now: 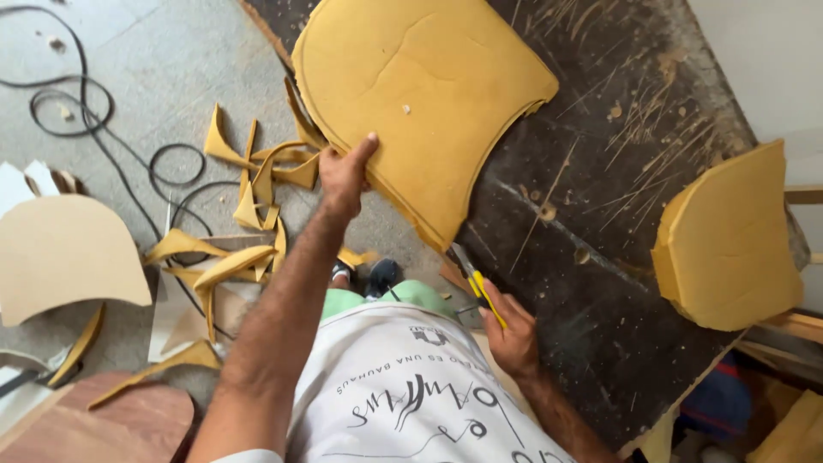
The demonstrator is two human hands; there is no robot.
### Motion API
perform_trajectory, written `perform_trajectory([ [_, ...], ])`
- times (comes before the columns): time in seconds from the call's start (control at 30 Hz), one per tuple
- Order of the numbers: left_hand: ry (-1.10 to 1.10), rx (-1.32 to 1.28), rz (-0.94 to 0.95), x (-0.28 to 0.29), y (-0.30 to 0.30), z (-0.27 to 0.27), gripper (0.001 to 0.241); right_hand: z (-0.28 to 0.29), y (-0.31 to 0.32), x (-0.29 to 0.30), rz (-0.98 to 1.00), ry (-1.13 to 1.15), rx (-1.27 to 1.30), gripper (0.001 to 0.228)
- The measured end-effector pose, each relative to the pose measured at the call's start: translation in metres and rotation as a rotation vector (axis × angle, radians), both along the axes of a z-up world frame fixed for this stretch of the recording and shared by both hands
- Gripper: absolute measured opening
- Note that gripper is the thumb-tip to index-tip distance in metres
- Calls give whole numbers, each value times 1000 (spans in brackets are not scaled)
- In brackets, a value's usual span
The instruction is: Cutting and trimming foam pieces using a utility knife on a workbench
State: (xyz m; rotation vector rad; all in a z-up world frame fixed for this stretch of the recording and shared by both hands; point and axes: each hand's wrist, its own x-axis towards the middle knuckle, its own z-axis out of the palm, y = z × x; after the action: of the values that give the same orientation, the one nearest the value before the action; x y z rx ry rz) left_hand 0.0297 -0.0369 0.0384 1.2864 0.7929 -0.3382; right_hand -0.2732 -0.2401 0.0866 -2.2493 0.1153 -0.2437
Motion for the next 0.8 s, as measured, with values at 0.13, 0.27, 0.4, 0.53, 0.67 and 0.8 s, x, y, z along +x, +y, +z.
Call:
perform_trajectory([
  [0.13, -271, -226, 33, 15, -4, 78, 52, -14, -3, -35, -261, -111, -16, 51],
  [0.27, -379, -235, 262, -33, -54, 99, 74, -1, -4, -32, -482, -238, 39, 50],
  [0.4, -357, -647, -819, -117, -82, 54, 13, -7, -17, -29, -487, -159, -11, 50],
  [0.53, -312, 56, -949, -106, -31, 66, 21, -19, -29, -31, -485, -103, 64, 51],
  [0.67, -658, 460, -192, -31, 43, -27, 11, -28, -25, -36, -538, 35, 214, 54],
  [0.8, -339, 858, -79, 66, 104, -77, 69, -21, -6, -22, -506, 143, 248, 55],
])
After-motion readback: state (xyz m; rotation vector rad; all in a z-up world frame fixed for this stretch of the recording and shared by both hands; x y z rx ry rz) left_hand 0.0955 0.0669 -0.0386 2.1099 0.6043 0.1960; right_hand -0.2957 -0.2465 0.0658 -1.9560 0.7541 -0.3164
